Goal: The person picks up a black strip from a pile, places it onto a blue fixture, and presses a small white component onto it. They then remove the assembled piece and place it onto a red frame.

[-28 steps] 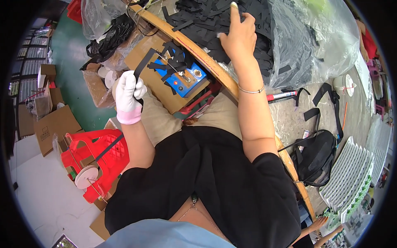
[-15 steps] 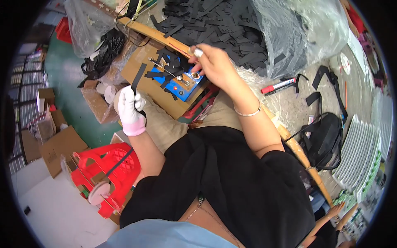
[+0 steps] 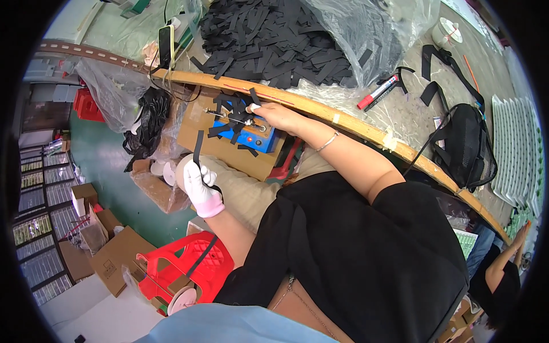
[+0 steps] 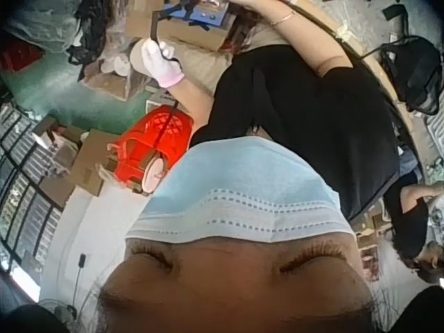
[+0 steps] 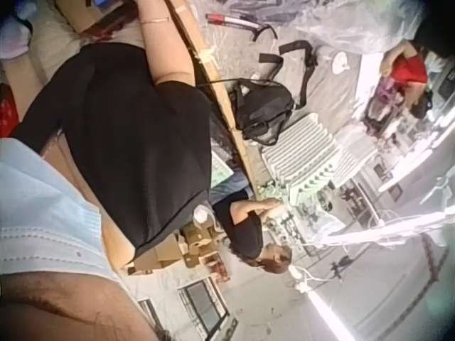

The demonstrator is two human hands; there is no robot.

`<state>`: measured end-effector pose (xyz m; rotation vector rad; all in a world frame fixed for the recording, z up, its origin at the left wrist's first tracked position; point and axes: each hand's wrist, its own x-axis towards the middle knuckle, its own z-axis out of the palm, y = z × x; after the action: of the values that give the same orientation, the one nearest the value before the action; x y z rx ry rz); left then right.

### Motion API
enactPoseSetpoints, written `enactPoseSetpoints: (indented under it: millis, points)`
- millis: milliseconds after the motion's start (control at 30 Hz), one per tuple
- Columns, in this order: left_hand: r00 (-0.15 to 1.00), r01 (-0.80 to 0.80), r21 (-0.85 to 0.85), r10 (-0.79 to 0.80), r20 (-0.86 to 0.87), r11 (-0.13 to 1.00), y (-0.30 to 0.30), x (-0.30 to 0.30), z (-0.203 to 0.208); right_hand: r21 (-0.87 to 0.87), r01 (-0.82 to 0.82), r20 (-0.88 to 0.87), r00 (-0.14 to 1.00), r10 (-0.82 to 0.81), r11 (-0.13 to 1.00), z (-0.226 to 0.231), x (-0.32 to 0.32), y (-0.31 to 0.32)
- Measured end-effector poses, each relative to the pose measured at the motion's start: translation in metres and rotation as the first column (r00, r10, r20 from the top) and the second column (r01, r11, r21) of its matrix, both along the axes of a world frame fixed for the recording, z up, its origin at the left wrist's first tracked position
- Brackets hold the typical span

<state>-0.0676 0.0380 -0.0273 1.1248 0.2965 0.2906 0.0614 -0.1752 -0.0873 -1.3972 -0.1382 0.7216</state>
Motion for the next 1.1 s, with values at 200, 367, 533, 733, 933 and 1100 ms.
enactPoseSetpoints:
  millis: [200, 367, 533, 733, 933, 1100]
  points:
    - [0.999, -0.023, -0.032, 0.021, -0.037, 0.999, 0.004, -0.002, -0.002, -0.075, 0.070, 0.201, 0.978, -0.053, 0.995, 0.034, -0.005, 0.011]
    - [0.999, -0.004, -0.014, 0.004, -0.037, 1.000, 0.002, 0.000, -0.002, -0.139, 0.162, 0.481, 0.873, -0.076, 0.977, 0.102, 0.024, -0.020]
    - [0.999, 0.025, 0.048, -0.024, -0.025, 0.999, -0.012, 0.004, 0.011, -0.582, 0.637, 0.807, 0.527, 0.265, 0.505, 0.121, 0.089, -0.055]
    - [0.994, 0.019, 0.151, -0.002, -0.109, 0.988, -0.017, 0.010, 0.018, -0.181, 0.364, 0.777, 0.623, -0.094, 0.913, 0.111, 0.090, -0.050]
    - [0.988, 0.079, 0.187, -0.052, -0.149, 0.979, -0.027, 0.028, 0.026, -0.226, 0.095, 0.520, 0.853, 0.037, 0.969, 0.088, 0.077, -0.029]
    - [0.971, 0.142, 0.228, -0.090, -0.223, 0.963, -0.037, 0.044, 0.029, -0.150, -0.146, 0.304, 0.934, 0.186, 0.978, 0.084, 0.061, -0.016]
